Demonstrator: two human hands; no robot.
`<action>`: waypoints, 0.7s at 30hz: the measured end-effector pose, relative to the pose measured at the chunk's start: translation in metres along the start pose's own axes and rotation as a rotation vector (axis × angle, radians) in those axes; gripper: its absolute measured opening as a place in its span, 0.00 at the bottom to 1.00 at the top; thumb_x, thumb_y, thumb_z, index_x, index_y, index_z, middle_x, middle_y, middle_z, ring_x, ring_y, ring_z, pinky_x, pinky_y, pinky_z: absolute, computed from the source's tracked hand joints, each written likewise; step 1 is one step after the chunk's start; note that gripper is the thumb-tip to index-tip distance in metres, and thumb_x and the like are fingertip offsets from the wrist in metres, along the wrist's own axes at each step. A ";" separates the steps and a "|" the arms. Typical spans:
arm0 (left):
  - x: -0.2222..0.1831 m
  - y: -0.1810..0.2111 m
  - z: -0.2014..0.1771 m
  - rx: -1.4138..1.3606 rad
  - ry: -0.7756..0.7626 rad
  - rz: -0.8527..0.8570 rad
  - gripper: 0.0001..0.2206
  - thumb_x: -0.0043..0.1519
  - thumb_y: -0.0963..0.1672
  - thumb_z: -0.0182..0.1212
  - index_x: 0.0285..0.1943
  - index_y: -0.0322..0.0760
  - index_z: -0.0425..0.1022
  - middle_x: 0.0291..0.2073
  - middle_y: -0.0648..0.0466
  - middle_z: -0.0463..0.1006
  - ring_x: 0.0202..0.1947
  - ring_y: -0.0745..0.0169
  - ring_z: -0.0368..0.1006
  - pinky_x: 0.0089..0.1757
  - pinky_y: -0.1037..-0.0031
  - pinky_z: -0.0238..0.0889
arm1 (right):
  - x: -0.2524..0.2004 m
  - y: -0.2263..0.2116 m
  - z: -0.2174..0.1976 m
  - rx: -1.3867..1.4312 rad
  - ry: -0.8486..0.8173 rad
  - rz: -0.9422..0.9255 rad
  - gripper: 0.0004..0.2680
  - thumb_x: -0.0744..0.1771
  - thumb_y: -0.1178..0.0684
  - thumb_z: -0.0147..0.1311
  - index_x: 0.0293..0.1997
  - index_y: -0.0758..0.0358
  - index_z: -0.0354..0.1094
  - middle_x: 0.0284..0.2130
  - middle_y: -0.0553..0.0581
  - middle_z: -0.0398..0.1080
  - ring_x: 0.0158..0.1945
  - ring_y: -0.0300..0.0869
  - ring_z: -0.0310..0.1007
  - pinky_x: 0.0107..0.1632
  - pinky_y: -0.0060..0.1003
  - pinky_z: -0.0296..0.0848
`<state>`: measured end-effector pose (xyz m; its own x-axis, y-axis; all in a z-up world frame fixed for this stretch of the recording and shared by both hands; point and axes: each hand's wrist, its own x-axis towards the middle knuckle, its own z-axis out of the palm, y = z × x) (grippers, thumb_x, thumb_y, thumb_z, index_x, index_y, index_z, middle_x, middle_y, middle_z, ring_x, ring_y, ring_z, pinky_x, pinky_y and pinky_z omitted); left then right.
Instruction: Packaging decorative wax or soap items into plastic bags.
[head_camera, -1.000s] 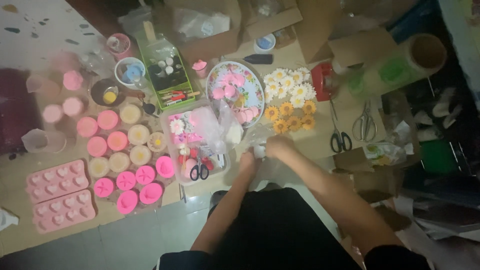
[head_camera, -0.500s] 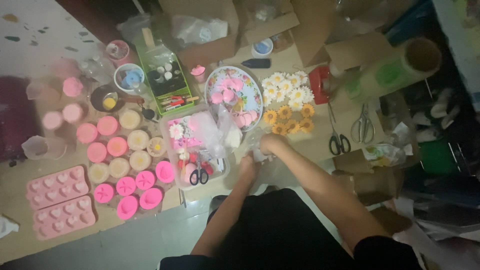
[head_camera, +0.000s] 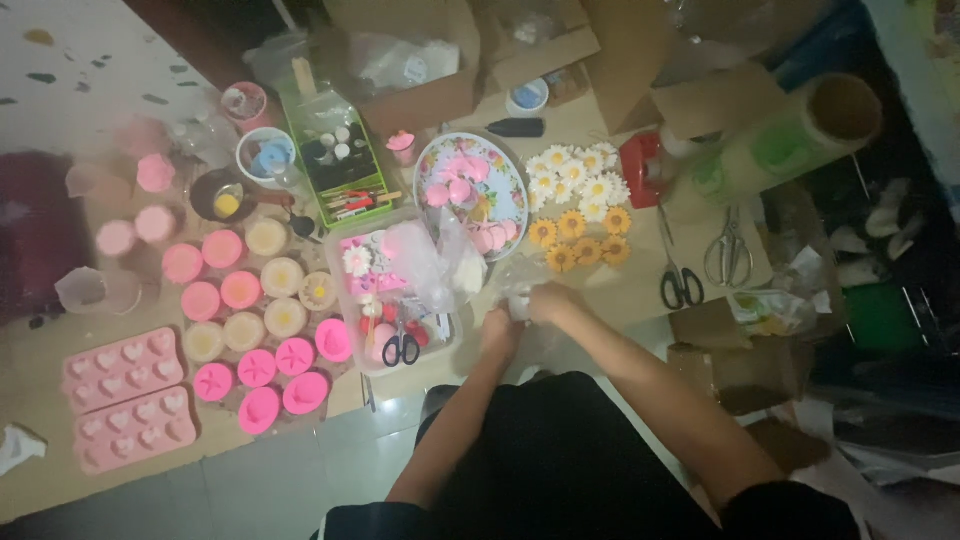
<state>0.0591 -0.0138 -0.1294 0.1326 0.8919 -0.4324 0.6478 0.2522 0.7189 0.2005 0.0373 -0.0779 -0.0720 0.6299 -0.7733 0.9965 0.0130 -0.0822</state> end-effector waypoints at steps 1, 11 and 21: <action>0.005 -0.005 0.006 0.021 0.002 -0.008 0.25 0.53 0.42 0.69 0.60 0.30 0.71 0.46 0.34 0.79 0.48 0.33 0.76 0.48 0.54 0.70 | 0.001 0.008 0.017 0.035 0.064 0.005 0.11 0.64 0.49 0.54 0.46 0.61 0.77 0.42 0.65 0.77 0.47 0.56 0.78 0.49 0.51 0.76; 0.019 -0.034 0.028 0.110 -0.020 -0.007 0.20 0.58 0.45 0.67 0.56 0.27 0.71 0.43 0.32 0.79 0.47 0.32 0.76 0.48 0.51 0.69 | -0.087 0.015 0.127 0.372 0.240 0.013 0.14 0.67 0.51 0.53 0.51 0.74 0.65 0.43 0.75 0.73 0.46 0.65 0.75 0.48 0.56 0.74; 0.019 -0.027 0.022 0.083 0.032 0.060 0.25 0.52 0.41 0.72 0.58 0.27 0.70 0.41 0.32 0.79 0.43 0.33 0.78 0.43 0.53 0.71 | -0.106 0.033 0.105 0.511 0.278 0.097 0.16 0.67 0.44 0.48 0.44 0.70 0.72 0.42 0.74 0.74 0.47 0.64 0.76 0.51 0.53 0.73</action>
<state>0.0607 -0.0124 -0.1691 0.1503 0.9163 -0.3713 0.6996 0.1668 0.6948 0.2369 -0.1108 -0.0646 0.1011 0.7906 -0.6039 0.8464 -0.3874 -0.3654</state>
